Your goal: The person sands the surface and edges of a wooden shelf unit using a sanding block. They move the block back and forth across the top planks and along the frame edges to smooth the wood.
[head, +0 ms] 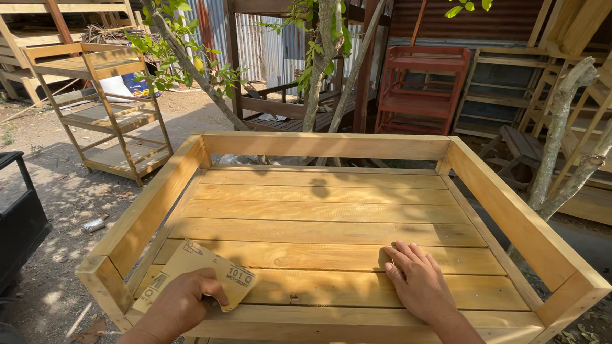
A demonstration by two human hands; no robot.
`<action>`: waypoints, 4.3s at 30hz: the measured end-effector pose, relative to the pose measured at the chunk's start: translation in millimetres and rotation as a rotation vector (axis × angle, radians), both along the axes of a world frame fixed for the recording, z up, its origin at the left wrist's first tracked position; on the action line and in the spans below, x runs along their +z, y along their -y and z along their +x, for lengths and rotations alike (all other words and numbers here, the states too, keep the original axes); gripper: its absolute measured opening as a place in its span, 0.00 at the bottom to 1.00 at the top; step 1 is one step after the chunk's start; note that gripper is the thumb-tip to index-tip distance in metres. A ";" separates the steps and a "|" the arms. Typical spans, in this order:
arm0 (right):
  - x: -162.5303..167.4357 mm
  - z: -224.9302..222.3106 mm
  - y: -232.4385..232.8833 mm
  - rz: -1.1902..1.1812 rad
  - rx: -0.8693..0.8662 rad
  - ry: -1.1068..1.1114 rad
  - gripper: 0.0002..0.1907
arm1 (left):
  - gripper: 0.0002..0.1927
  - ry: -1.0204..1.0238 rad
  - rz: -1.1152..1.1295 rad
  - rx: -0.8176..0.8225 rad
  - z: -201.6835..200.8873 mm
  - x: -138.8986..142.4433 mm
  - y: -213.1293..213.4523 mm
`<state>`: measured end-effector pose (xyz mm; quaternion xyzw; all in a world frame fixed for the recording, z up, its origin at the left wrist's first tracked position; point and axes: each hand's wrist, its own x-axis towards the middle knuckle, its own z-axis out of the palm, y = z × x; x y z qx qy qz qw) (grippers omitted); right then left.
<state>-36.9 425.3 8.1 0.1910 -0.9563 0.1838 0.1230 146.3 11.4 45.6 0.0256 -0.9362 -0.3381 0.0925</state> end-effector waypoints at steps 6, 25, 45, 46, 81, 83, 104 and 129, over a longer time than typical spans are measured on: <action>-7.8 6.6 40.0 0.066 0.034 -0.224 0.29 | 0.12 -0.111 -0.132 -0.221 -31.1 -16.2 -97.4; -6.1 4.6 42.5 0.034 -0.022 -0.098 0.31 | 0.21 -0.159 0.063 -0.251 -5.2 -21.6 -32.8; -9.1 -1.7 35.5 0.042 0.015 -0.066 0.31 | 0.13 -0.208 0.219 -0.487 -57.2 -27.6 -137.9; -9.2 -1.9 34.4 0.035 0.012 -0.057 0.31 | 0.12 -0.217 0.261 -0.478 -53.4 -29.9 -118.9; -3.2 2.5 7.2 -1.185 -0.080 0.097 0.25 | 0.16 -0.239 -0.003 -0.180 -133.3 -11.9 -208.9; -8.2 -4.1 -6.1 -1.184 -0.116 0.085 0.25 | 0.10 -0.290 0.074 -0.201 -136.0 -14.3 -220.8; 4.0 -11.9 -132.3 -0.787 -0.470 -0.084 0.24 | 0.15 -0.209 0.056 -0.281 -159.9 -13.4 -287.2; 12.3 -8.0 -145.1 -1.264 -0.111 0.118 0.33 | 0.15 -0.299 -0.164 -0.351 -194.0 -12.7 -403.3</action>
